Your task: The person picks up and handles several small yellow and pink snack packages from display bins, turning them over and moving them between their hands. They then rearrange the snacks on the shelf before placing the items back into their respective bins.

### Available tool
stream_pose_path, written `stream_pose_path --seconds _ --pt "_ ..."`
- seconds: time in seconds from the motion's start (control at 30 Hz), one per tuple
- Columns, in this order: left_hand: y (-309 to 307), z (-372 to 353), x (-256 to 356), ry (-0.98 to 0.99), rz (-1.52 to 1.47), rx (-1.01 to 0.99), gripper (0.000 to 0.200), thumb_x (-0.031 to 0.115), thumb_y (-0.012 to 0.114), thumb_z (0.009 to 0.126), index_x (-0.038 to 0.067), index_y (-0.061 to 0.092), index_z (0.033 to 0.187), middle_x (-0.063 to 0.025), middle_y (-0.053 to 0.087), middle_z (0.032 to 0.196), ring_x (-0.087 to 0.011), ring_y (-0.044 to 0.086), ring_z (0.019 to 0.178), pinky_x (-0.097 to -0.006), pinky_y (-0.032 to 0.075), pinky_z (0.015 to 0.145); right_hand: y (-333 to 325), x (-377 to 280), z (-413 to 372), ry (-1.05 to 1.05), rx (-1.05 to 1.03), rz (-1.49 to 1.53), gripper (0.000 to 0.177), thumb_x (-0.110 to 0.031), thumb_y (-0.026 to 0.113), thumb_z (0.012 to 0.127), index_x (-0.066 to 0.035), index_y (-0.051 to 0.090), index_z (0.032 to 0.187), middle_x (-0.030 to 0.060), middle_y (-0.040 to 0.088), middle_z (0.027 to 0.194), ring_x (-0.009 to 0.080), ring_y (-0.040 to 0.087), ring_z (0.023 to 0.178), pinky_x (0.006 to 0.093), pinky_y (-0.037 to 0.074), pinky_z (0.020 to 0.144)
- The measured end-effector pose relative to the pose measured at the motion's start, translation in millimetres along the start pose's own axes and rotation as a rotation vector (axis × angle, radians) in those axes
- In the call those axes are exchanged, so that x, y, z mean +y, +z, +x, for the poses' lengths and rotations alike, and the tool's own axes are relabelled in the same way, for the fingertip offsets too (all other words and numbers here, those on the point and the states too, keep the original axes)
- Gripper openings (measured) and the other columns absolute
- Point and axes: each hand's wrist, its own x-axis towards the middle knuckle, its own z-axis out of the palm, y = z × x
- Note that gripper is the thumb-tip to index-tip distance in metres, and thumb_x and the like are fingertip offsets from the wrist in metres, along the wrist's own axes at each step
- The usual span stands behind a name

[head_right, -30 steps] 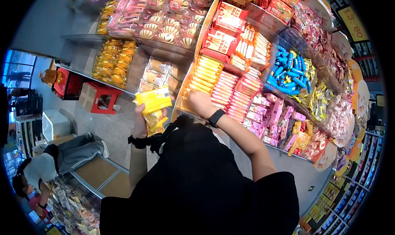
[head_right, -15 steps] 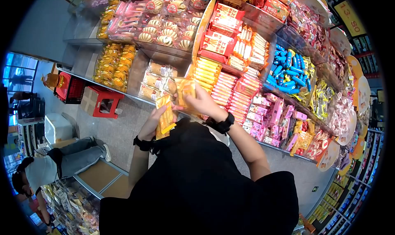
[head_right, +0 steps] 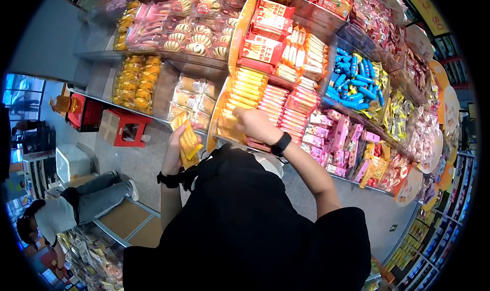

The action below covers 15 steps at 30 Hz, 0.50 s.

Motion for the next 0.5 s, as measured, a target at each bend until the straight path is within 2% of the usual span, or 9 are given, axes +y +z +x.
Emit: stream_pose_path --seconds 0.07,0.13,0.2,0.27,0.4,0.5 --pt "-1 2 -4 -0.006 0.034 0.003 0.025 0.024 0.044 0.09 0.003 0.047 0.104 -0.0098 0.058 0.098 -0.0111 0.056 0.068 -0.0238 0.048 0.059 16 -1 3 -0.028 -0.045 -0.047 0.02 -0.017 0.058 0.072 -0.002 0.055 0.086 0.0176 0.059 0.071 0.0327 0.059 0.065 0.0402 0.047 0.058" --pt "-1 4 -8 -0.013 0.131 -0.013 0.025 0.025 0.043 0.09 0.003 0.046 0.102 -0.014 0.056 0.103 -0.0145 0.057 0.072 -0.025 0.048 0.061 43 8 8 -0.164 -0.061 -0.166 0.019 -0.015 0.057 0.071 0.0 0.055 0.082 0.0173 0.059 0.07 0.0329 0.059 0.063 0.0403 0.048 0.059" --pt "0 4 -8 -0.009 0.127 -0.009 0.025 0.025 0.043 0.09 0.003 0.046 0.102 -0.0136 0.057 0.103 -0.0144 0.057 0.072 -0.0248 0.048 0.062 39 -9 7 -0.099 -0.113 -0.197 0.018 -0.013 0.055 0.07 0.0 0.055 0.083 0.0155 0.057 0.073 0.0314 0.059 0.067 0.0387 0.049 0.059" --pt "-1 5 -8 -0.004 0.122 -0.003 0.025 0.024 0.044 0.09 0.003 0.046 0.102 -0.0133 0.057 0.102 -0.0143 0.058 0.072 -0.0247 0.048 0.062 38 -15 3 -0.196 0.093 -0.274 0.013 -0.01 0.055 0.07 -0.002 0.054 0.08 0.0136 0.055 0.078 0.0286 0.057 0.072 0.0362 0.05 0.058" --pt "-3 7 -9 0.001 0.097 0.005 0.025 0.024 0.044 0.09 0.003 0.046 0.102 -0.0127 0.057 0.101 -0.0144 0.058 0.072 -0.0247 0.048 0.061 51 -7 2 -0.149 0.054 -0.291 0.012 -0.008 0.054 0.07 -0.001 0.054 0.079 0.0117 0.052 0.08 0.0268 0.056 0.075 0.0343 0.05 0.057" --pt "-2 8 -8 -0.008 0.094 0.018 0.025 0.025 0.044 0.089 0.003 0.046 0.102 -0.0127 0.057 0.102 -0.0144 0.058 0.071 -0.0248 0.048 0.061 53 -9 3 -0.154 0.111 -0.332 0.011 -0.009 0.055 0.069 -0.001 0.054 0.077 0.0126 0.055 0.076 0.0269 0.056 0.071 0.0354 0.05 0.057"
